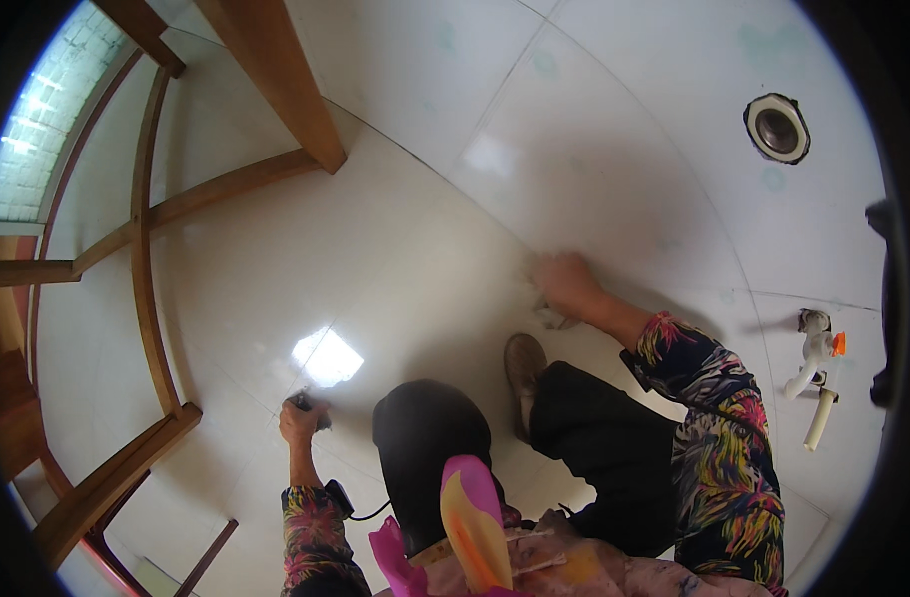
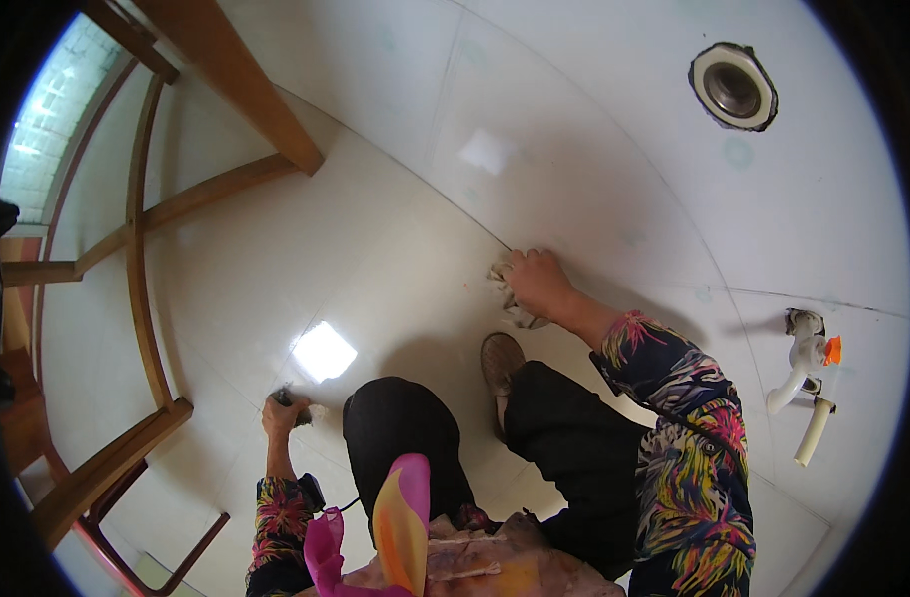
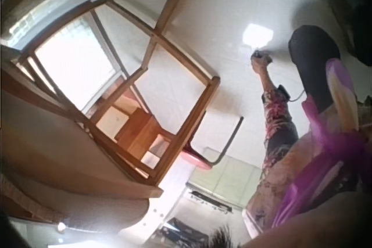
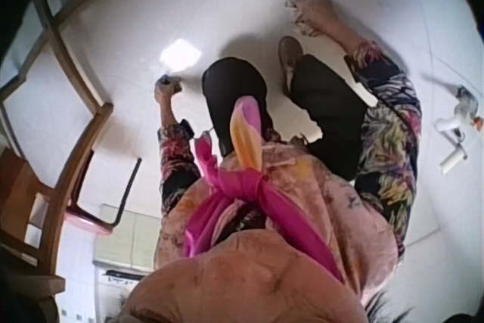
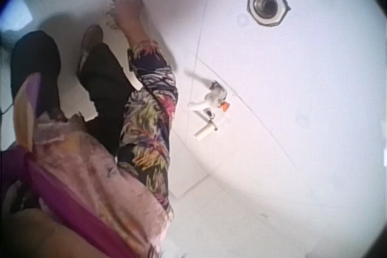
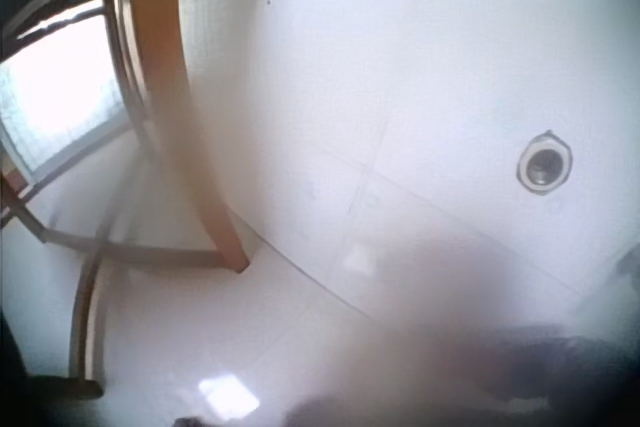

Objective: The person cleans a tiled wall and floor using a cloth and a steel wool pad. They wipe the wall around plumbing fixtures and the floor near a round table, then switch to scrubbing the wall with the pad before wiping again.

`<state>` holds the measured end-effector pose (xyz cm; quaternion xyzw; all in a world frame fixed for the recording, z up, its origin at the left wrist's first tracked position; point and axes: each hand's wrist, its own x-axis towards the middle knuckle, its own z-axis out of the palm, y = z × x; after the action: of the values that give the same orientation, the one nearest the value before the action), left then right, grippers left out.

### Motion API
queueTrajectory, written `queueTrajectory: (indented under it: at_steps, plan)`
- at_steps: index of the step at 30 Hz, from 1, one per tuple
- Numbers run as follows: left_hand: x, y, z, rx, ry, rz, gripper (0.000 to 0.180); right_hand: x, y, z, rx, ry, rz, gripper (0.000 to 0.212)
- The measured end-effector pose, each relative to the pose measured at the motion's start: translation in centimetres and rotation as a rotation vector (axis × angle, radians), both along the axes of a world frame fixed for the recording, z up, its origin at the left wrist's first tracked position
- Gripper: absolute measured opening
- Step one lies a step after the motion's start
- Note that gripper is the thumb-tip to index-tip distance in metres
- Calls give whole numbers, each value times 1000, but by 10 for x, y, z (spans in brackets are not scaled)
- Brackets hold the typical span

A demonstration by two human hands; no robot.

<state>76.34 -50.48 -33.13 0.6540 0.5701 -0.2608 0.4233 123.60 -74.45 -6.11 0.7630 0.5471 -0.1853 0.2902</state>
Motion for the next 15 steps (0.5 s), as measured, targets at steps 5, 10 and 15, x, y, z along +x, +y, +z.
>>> queueTrajectory:
  at_steps: [5,10,15]
  plan:
    - [-2,6,-4,-73,-17,-15,86,-19,-82,-5,58,125,-820,34]
    - [2,-3,8,-17,-10,-17,82,-13,-236,11,8,-120,-1671,40]
    - [8,-13,25,-12,-17,2,78,-14,-364,-34,204,-376,-2028,44]
